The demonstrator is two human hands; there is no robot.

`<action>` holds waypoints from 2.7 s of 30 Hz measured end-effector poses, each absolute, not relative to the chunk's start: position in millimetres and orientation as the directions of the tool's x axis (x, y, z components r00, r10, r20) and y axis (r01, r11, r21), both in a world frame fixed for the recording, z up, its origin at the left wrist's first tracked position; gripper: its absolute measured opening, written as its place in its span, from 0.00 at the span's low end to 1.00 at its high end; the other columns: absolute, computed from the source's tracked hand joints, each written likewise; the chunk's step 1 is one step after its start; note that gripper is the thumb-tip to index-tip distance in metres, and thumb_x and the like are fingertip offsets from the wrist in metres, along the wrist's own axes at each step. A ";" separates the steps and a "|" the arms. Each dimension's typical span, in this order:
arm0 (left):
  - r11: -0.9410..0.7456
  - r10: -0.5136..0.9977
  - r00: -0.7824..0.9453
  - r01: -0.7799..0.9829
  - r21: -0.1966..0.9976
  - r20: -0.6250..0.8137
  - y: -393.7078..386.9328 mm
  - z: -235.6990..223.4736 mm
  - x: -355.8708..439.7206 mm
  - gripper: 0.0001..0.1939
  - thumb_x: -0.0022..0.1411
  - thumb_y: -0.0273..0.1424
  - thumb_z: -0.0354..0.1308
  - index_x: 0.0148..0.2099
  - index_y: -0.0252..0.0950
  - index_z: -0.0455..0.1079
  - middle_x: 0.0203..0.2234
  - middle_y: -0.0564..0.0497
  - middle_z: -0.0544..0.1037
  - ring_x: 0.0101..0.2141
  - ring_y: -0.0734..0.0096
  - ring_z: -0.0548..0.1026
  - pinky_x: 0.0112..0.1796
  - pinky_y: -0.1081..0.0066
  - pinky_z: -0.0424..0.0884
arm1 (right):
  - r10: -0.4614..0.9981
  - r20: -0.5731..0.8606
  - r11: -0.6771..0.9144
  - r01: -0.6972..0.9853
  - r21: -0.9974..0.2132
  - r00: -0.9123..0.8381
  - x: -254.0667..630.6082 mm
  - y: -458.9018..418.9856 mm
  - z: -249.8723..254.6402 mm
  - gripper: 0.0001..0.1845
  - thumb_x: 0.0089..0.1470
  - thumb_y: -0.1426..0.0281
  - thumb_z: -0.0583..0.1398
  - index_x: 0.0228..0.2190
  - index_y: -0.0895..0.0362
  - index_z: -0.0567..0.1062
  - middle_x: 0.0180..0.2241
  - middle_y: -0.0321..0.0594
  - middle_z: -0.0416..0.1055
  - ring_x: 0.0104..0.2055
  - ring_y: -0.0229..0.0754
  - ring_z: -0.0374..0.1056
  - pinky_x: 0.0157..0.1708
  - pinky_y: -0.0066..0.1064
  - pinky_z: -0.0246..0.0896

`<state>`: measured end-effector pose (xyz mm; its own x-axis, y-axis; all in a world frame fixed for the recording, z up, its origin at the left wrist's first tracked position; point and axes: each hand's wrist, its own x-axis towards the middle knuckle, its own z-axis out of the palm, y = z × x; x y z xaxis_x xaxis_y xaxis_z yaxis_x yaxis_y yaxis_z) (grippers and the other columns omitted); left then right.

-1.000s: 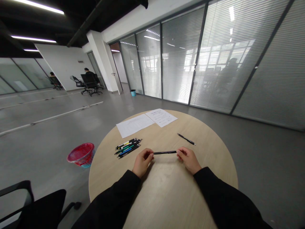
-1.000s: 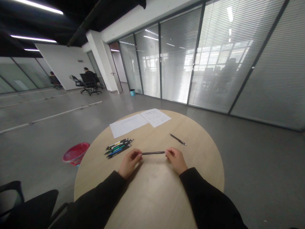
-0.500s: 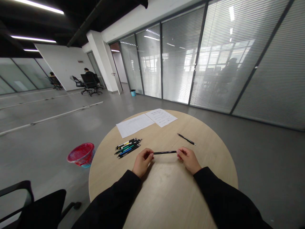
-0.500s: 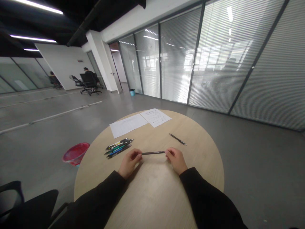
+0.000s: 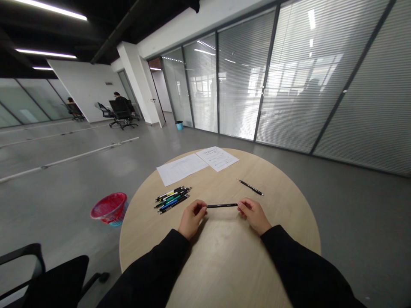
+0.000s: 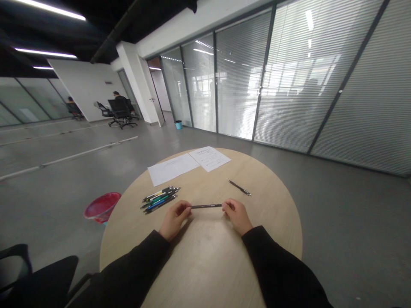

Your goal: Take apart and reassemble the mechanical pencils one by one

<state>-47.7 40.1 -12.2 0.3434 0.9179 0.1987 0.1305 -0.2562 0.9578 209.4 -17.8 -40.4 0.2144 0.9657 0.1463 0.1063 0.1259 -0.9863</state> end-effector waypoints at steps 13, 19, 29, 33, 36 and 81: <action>-0.235 0.920 0.344 0.105 0.966 0.186 36.3 -8.7 -44.5 0.14 0.57 0.41 0.63 0.36 0.35 0.71 0.26 0.52 0.75 0.28 0.69 0.75 0.33 0.70 0.71 | 0.971 0.066 0.083 -0.064 -0.995 0.231 205.6 -17.7 -38.4 0.22 0.48 0.56 0.65 0.39 0.61 0.79 0.27 0.41 0.75 0.23 0.37 0.66 0.22 0.29 0.61; -0.238 0.917 0.354 0.115 0.965 0.184 36.0 -8.0 -45.2 0.13 0.57 0.39 0.63 0.38 0.34 0.71 0.26 0.52 0.75 0.28 0.70 0.75 0.33 0.71 0.71 | 0.972 0.114 0.117 -0.006 -0.993 0.206 205.9 -15.2 -45.3 0.20 0.46 0.60 0.67 0.38 0.61 0.79 0.25 0.37 0.71 0.25 0.37 0.65 0.23 0.28 0.59; -0.230 0.917 0.361 0.132 0.964 0.169 34.2 -5.9 -45.2 0.15 0.57 0.42 0.63 0.39 0.34 0.72 0.26 0.51 0.75 0.29 0.67 0.75 0.34 0.69 0.70 | 0.976 0.115 0.107 0.052 -0.993 0.187 205.8 -17.1 -41.7 0.22 0.49 0.53 0.65 0.36 0.60 0.78 0.24 0.38 0.72 0.24 0.39 0.65 0.23 0.29 0.58; -0.243 0.915 0.364 0.159 0.957 0.172 31.3 -0.5 -44.8 0.16 0.58 0.43 0.61 0.38 0.34 0.71 0.26 0.51 0.75 0.29 0.67 0.74 0.33 0.70 0.69 | 0.976 0.121 0.108 0.081 -0.991 0.181 205.3 -18.5 -39.4 0.24 0.50 0.50 0.64 0.34 0.60 0.78 0.28 0.42 0.74 0.26 0.40 0.67 0.24 0.29 0.60; -0.276 0.909 0.373 0.208 0.938 0.185 28.8 2.5 -44.5 0.15 0.61 0.43 0.58 0.38 0.35 0.70 0.24 0.52 0.73 0.27 0.68 0.72 0.31 0.71 0.67 | 0.978 0.122 0.103 0.114 -0.988 0.167 205.3 -18.8 -38.4 0.24 0.52 0.49 0.63 0.32 0.60 0.77 0.27 0.42 0.74 0.25 0.39 0.66 0.24 0.28 0.59; -0.387 0.857 0.412 0.119 0.914 0.309 29.4 -10.6 -46.0 0.15 0.64 0.39 0.58 0.48 0.37 0.64 0.36 0.49 0.72 0.35 0.69 0.71 0.36 0.71 0.69 | 0.959 0.113 0.124 -0.026 -0.992 0.259 207.6 -19.7 -33.3 0.22 0.41 0.54 0.70 0.31 0.58 0.79 0.25 0.39 0.74 0.26 0.41 0.68 0.26 0.31 0.64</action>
